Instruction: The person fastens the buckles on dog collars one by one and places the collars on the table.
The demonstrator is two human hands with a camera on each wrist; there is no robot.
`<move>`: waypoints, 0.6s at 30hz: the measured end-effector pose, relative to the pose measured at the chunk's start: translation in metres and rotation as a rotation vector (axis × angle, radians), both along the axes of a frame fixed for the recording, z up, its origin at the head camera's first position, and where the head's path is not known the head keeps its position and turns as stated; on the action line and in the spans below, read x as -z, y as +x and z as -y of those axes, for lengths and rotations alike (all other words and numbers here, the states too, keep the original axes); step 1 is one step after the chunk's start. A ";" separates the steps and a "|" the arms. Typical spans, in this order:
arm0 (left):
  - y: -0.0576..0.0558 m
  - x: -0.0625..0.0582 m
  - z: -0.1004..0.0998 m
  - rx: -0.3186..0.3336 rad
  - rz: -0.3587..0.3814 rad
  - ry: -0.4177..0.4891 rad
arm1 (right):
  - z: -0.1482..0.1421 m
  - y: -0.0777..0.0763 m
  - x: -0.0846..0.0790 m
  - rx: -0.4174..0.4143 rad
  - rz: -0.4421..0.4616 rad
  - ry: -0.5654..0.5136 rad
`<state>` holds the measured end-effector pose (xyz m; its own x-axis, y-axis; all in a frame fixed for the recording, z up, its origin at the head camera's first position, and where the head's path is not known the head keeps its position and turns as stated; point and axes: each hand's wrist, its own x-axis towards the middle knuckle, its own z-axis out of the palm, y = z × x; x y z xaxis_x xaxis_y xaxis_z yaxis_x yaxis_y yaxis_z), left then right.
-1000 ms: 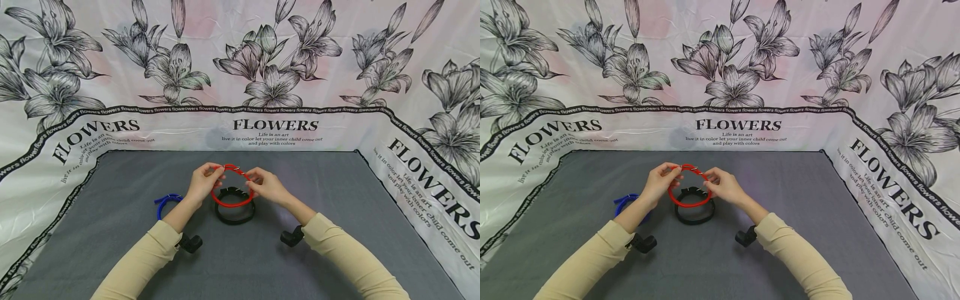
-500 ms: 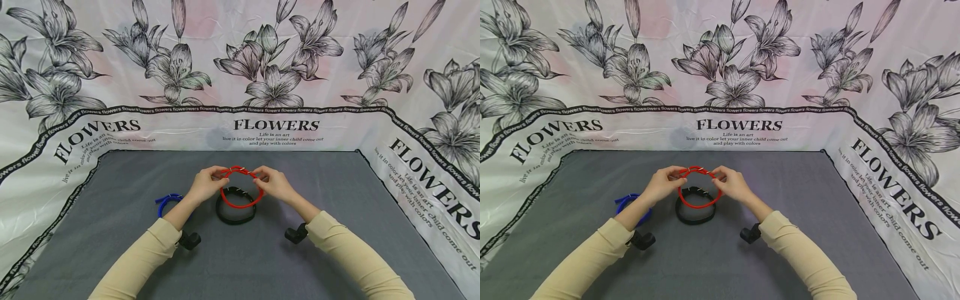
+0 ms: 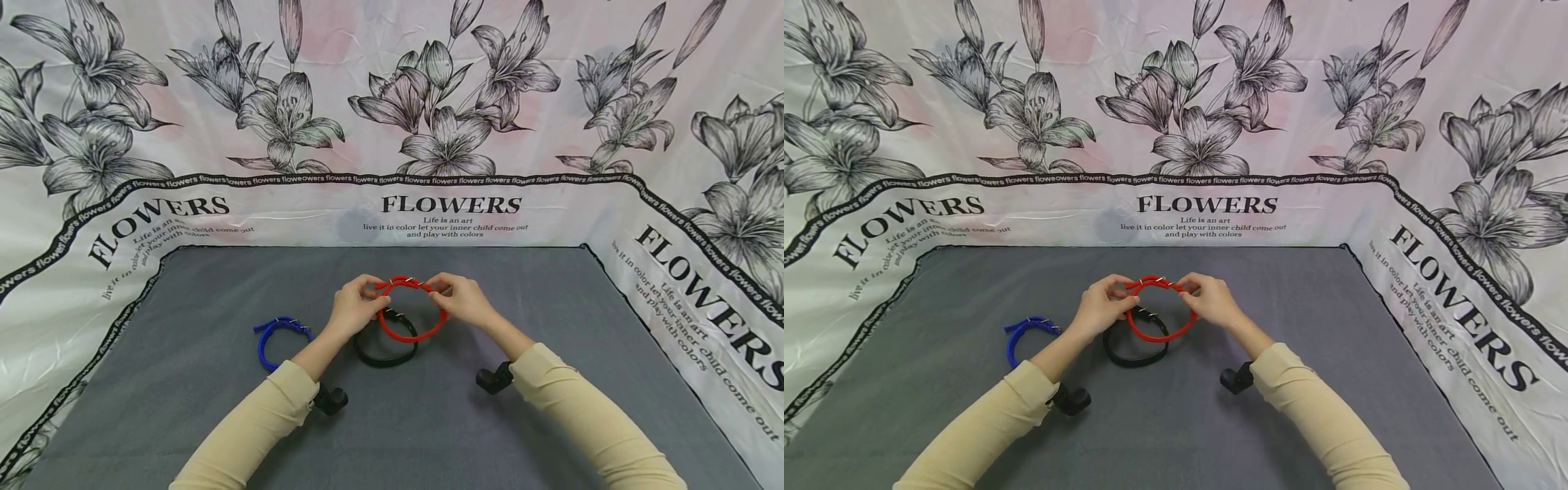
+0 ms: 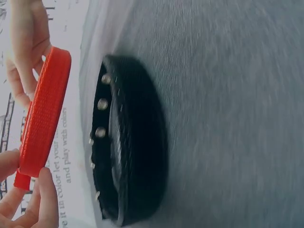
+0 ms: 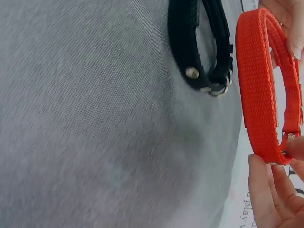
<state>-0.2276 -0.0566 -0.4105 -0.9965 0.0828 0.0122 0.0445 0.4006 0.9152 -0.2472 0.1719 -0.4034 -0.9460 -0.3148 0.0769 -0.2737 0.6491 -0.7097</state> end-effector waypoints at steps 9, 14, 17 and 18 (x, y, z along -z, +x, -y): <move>0.000 0.012 -0.025 0.018 -0.022 0.004 | -0.022 -0.001 0.002 0.011 -0.015 0.086; -0.002 0.017 -0.041 0.012 -0.009 0.007 | -0.036 -0.001 0.003 0.027 0.005 0.111; -0.003 0.019 -0.049 0.007 -0.002 -0.012 | -0.044 0.000 0.004 0.031 0.012 0.124; -0.003 0.019 -0.052 0.005 -0.001 -0.022 | -0.047 0.000 0.005 0.031 0.009 0.132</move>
<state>-0.2308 -0.0044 -0.4295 -0.9960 0.0880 0.0119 0.0479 0.4201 0.9062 -0.2473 0.2189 -0.4083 -0.9560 -0.2920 0.0284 -0.2460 0.7451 -0.6200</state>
